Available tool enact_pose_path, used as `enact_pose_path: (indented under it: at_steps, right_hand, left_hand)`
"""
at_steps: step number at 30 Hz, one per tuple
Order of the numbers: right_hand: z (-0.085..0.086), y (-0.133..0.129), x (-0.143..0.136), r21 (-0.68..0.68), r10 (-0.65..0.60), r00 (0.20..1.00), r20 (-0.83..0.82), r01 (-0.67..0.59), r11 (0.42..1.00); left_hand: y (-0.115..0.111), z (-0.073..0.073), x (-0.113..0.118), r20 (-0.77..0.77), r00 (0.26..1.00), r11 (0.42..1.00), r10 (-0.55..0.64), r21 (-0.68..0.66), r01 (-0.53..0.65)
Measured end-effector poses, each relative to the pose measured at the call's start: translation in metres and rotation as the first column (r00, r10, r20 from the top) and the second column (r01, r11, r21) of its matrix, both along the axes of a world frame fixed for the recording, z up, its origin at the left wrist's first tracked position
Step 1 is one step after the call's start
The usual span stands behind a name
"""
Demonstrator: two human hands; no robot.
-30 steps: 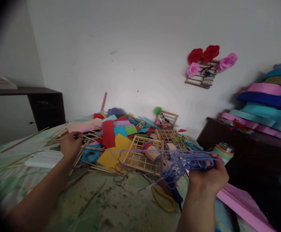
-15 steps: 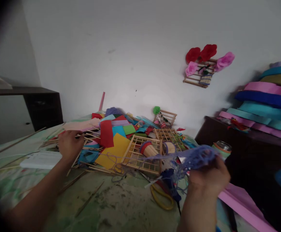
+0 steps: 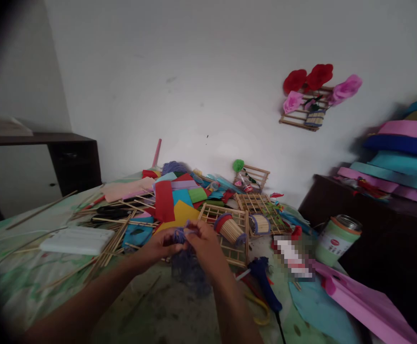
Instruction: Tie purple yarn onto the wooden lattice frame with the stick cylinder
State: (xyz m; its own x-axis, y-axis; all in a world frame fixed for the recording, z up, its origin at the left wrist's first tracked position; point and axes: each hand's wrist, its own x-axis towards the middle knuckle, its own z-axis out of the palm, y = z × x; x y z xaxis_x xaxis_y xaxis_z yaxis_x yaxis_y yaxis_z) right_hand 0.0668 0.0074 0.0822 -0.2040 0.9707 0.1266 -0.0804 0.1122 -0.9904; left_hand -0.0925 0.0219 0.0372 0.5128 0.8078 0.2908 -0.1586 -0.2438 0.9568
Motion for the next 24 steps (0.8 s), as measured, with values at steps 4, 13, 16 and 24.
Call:
enact_pose_path:
  at_steps: [4,13,16,24]
  right_hand:
    - [0.01,0.003,0.017,-0.007,-0.111,0.993,0.042,0.112,0.994]
    - [0.026,0.008,0.067,0.201,-0.394,0.907,0.149,0.362,0.91]
    - [0.02,0.016,0.085,0.336,-0.538,0.803,0.257,0.448,0.828]
    - [0.023,0.016,0.1,0.643,-0.768,0.421,0.483,0.425,0.637]
  left_hand:
    - [0.012,-0.004,-0.008,-0.014,0.98,0.975,0.2,-0.1,-0.2]
    - [0.024,0.0,-0.021,0.045,0.883,0.877,0.468,-0.151,-0.457]
    - [0.027,-0.002,-0.023,0.07,0.851,0.845,0.52,-0.185,-0.502]
    - [0.035,-0.012,-0.025,0.135,0.845,0.841,0.518,-0.261,-0.474]
